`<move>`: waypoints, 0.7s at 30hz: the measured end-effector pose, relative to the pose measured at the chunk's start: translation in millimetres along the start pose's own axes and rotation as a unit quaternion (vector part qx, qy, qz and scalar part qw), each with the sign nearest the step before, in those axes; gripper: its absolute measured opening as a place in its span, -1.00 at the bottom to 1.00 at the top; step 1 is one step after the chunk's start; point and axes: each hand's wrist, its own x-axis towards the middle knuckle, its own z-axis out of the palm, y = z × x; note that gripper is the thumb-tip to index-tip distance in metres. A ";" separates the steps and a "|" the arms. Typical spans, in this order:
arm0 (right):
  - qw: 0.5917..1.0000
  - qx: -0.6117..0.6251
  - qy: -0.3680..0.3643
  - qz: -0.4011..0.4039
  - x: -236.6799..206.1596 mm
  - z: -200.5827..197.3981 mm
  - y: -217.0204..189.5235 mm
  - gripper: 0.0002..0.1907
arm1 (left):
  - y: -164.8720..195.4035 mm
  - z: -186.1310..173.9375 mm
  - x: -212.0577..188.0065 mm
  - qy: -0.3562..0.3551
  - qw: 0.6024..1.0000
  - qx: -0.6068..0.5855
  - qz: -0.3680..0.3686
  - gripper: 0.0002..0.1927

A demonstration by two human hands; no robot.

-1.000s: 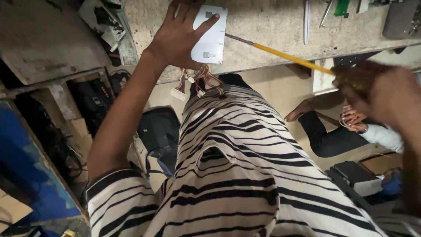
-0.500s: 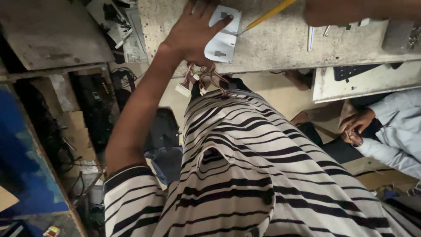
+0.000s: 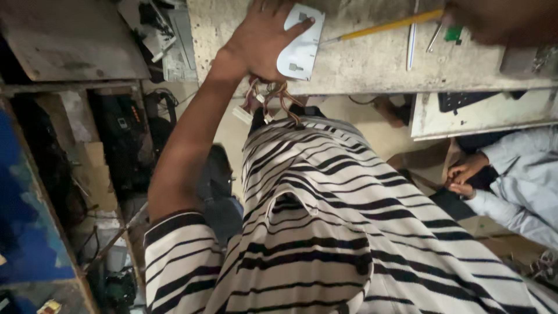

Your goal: The person uses a yellow screwdriver to repeatedly tap and pry at the casing of a white electronic component on a workbench. They flip the component over and continue tapping different areas of the casing while another person sits nearby.

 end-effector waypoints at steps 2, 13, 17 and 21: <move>0.998 -0.056 0.028 -0.022 -8.4 4.9 -2.7 -0.81 | -2.2 0.9 -0.5 0.004 1.000 0.010 0.008 0.17; 0.958 -0.280 -0.001 -0.055 -18.7 -57.9 -80.5 -0.82 | -0.3 4.8 -2.7 0.032 0.999 0.010 0.007 0.19; 0.987 -0.093 -0.107 0.072 -22.7 -16.0 -43.4 -0.93 | 7.9 13.5 0.2 0.049 0.999 0.021 0.011 0.19; 0.942 0.227 -0.056 0.242 -45.3 35.3 -0.7 -0.91 | 18.0 16.8 8.3 0.022 0.999 0.048 -0.011 0.15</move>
